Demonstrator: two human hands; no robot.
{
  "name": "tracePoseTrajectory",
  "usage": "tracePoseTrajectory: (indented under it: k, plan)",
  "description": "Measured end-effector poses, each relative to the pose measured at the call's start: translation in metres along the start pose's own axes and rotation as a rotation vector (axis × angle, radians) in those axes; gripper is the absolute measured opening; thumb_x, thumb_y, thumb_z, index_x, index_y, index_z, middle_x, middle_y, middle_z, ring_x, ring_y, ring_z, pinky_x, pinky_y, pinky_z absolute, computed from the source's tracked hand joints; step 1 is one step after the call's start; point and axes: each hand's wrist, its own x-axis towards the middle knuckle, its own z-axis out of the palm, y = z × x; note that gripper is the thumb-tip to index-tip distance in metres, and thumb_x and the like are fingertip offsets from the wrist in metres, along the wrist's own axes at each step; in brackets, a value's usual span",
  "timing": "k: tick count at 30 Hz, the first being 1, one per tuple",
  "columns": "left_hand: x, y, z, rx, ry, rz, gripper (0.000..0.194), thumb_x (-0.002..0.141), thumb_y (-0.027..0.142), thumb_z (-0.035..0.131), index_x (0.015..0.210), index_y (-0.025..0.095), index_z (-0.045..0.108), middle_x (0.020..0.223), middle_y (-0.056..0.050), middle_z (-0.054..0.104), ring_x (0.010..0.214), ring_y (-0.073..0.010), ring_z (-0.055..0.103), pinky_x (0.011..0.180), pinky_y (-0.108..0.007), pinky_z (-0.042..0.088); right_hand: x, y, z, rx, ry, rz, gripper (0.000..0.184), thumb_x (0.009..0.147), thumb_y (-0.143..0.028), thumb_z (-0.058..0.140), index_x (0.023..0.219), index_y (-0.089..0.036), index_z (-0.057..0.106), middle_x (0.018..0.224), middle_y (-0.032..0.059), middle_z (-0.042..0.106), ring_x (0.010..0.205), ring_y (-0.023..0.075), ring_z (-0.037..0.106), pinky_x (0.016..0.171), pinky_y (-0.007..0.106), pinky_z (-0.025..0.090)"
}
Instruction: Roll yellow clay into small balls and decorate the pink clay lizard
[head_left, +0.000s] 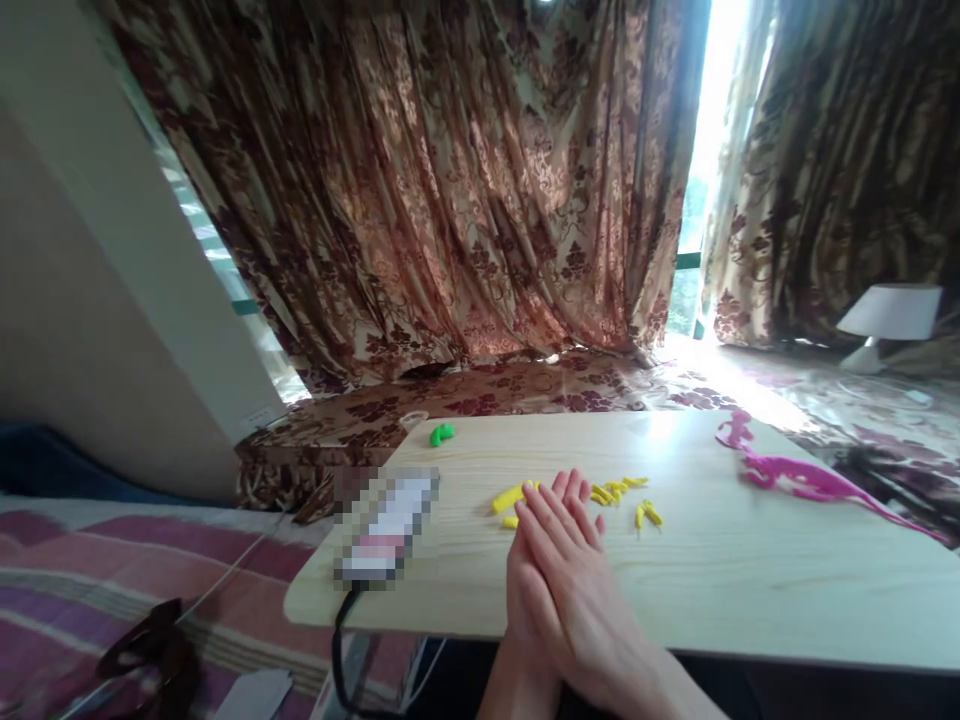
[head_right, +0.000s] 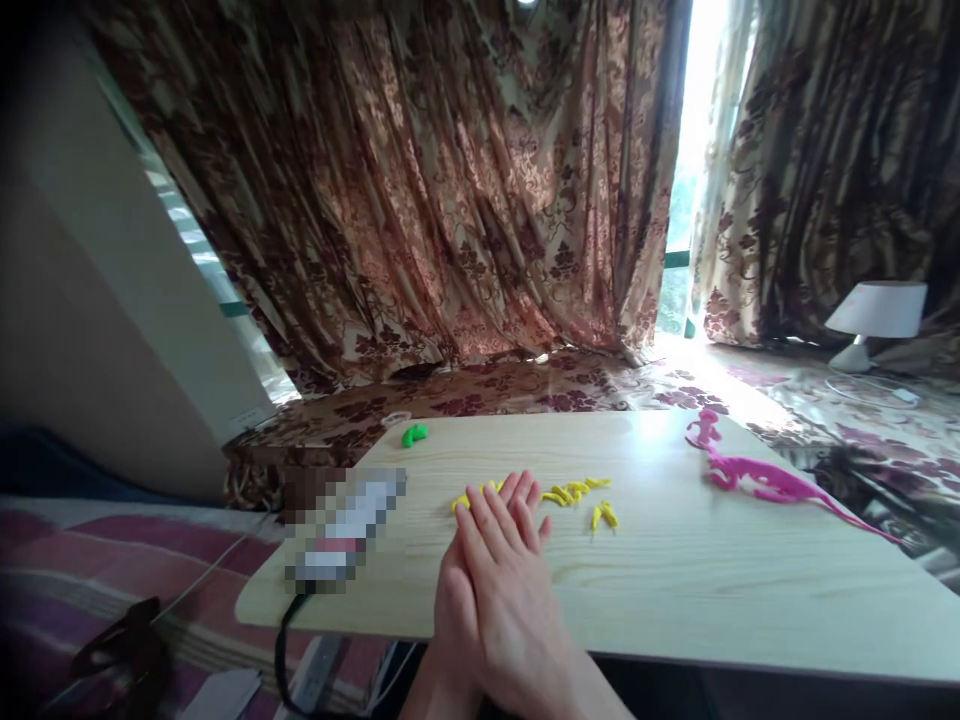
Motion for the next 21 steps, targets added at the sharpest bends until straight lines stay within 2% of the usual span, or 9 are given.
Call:
tracePoseTrajectory:
  k: [2,4,7,9,12,15,17,21]
  plan:
    - [-0.003,-0.002,0.000,-0.072,-0.081,-0.075,0.050,0.090,0.047,0.026,0.128,0.023,0.048,0.138,-0.006,0.043,0.130,-0.0216,0.034,0.106,-0.040,0.027,0.008,0.010,-0.002,-0.001,0.026,0.134,0.048,0.092,-0.026,0.030,0.138,-0.015,0.032,0.144,0.0066,0.030,0.135,0.0232,0.018,0.108,0.049,0.020]
    - [-0.005,0.000,-0.002,-0.164,-0.143,-0.132,0.047,0.091,0.042,0.030,0.127,0.021,0.049,0.137,-0.008,0.045,0.129,-0.0222,0.035,0.107,-0.042,0.025,0.008,0.016,-0.004,-0.015,0.035,0.201,0.046,0.093,-0.024,0.026,0.136,-0.012,0.036,0.143,0.0091,0.032,0.135,0.0233,0.019,0.108,0.051,0.019]
    - [-0.002,0.003,-0.005,-0.197,-0.115,-0.060,0.044,0.092,0.038,0.027,0.124,0.020,0.052,0.137,-0.007,0.045,0.131,-0.0203,0.031,0.107,-0.040,0.023,-0.006,0.007,-0.004,0.011,-0.001,0.088,0.048,0.092,-0.024,0.029,0.138,-0.014,0.032,0.146,0.0075,0.025,0.135,0.0227,0.016,0.109,0.049,0.017]
    - [-0.001,-0.003,-0.006,-0.197,-0.082,0.002,0.045,0.092,0.040,0.025,0.122,0.023,0.054,0.137,-0.004,0.044,0.132,-0.0191,0.028,0.107,-0.039,0.024,-0.011,-0.004,-0.003,0.059,-0.033,-0.010,0.051,0.090,-0.029,0.035,0.140,-0.016,0.029,0.147,0.0050,0.021,0.136,0.0230,0.015,0.110,0.047,0.016]
    - [-0.005,-0.015,-0.005,-0.223,-0.100,-0.036,0.049,0.089,0.049,0.025,0.122,0.027,0.053,0.140,-0.002,0.041,0.133,-0.0217,0.028,0.105,-0.043,0.027,-0.002,-0.002,-0.004,0.063,-0.014,0.090,0.049,0.091,-0.033,0.035,0.137,-0.018,0.035,0.145,0.0051,0.028,0.135,0.0240,0.017,0.110,0.048,0.015]
    - [-0.005,-0.014,-0.009,-0.233,-0.138,-0.148,0.046,0.091,0.043,0.030,0.127,0.022,0.048,0.139,-0.007,0.042,0.131,-0.0232,0.031,0.106,-0.044,0.024,0.006,0.014,-0.007,0.020,-0.004,0.189,0.043,0.093,-0.031,0.030,0.133,-0.017,0.042,0.141,0.0072,0.036,0.134,0.0237,0.020,0.109,0.050,0.014]
    - [0.001,-0.008,-0.018,-0.243,-0.125,-0.162,0.044,0.092,0.038,0.030,0.129,0.020,0.046,0.139,-0.008,0.042,0.131,-0.0220,0.031,0.108,-0.042,0.021,-0.001,0.016,-0.006,0.012,-0.017,0.140,0.043,0.094,-0.028,0.029,0.134,-0.018,0.041,0.142,0.0066,0.034,0.134,0.0233,0.020,0.109,0.050,0.013]
    - [0.013,-0.008,-0.032,-0.308,-0.114,-0.095,0.047,0.091,0.043,0.026,0.131,0.024,0.044,0.142,-0.004,0.037,0.133,-0.0204,0.026,0.109,-0.038,0.019,-0.014,0.006,0.001,0.069,-0.068,-0.019,0.050,0.092,-0.031,0.033,0.141,-0.020,0.026,0.147,0.0029,0.024,0.135,0.0210,0.017,0.111,0.045,0.012]
